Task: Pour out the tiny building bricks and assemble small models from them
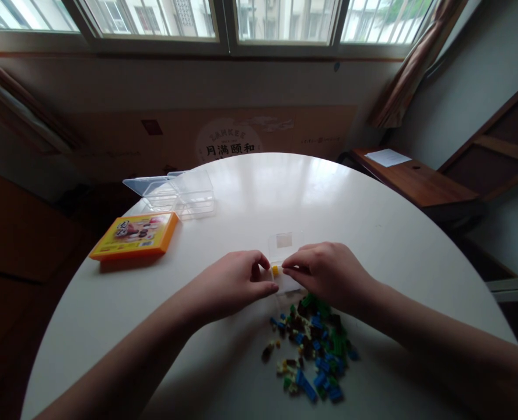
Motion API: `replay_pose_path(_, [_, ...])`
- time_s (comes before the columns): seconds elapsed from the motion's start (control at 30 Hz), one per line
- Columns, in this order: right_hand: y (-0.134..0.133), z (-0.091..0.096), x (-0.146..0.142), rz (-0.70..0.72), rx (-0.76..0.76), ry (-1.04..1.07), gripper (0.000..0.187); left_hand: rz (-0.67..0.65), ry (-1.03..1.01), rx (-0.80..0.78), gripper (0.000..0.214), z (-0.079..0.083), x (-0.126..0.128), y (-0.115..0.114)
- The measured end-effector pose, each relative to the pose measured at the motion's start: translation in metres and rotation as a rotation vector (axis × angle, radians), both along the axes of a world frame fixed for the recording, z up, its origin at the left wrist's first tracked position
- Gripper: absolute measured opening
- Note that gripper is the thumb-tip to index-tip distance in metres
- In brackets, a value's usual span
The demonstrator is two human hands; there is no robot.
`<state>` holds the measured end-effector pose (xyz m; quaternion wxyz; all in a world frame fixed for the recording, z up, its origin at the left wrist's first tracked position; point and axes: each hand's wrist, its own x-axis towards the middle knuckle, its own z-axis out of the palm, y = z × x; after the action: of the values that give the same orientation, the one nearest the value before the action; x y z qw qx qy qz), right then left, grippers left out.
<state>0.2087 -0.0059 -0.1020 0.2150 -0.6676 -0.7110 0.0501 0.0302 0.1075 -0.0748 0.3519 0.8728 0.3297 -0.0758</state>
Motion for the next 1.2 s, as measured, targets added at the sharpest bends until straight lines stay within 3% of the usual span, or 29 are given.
replay_pose_path(0.13, [-0.003,0.002,0.004,-0.001,0.036,0.052,0.011,-0.012,0.011,0.032,0.044,0.002,-0.002,0.002])
replay_pose_path(0.27, [-0.006,0.005,0.009,0.022,0.077,0.099,0.010,-0.052,-0.018,0.204,0.034,0.008,-0.007,0.003])
replay_pose_path(0.37, [-0.009,0.006,0.012,0.041,0.113,0.135,0.011,-0.233,-0.077,0.300,0.018,0.016,-0.011,-0.002])
replay_pose_path(0.47, [-0.010,0.006,0.016,0.050,0.143,0.157,0.011,-0.448,-0.139,0.288,0.006,0.024,-0.014,-0.012])
replay_pose_path(0.63, [-0.011,0.006,0.022,0.061,0.226,0.189,0.013,-0.632,-0.133,0.197,0.014,0.032,-0.012,-0.028])
replay_pose_path(0.9, [-0.010,0.007,0.023,0.078,0.264,0.211,0.013,-0.657,-0.082,0.148,0.024,0.032,-0.014,-0.032])
replay_pose_path(1.2, [-0.010,0.006,0.023,0.096,0.250,0.223,0.014,-0.684,0.006,0.108,0.017,0.032,-0.013,-0.026])
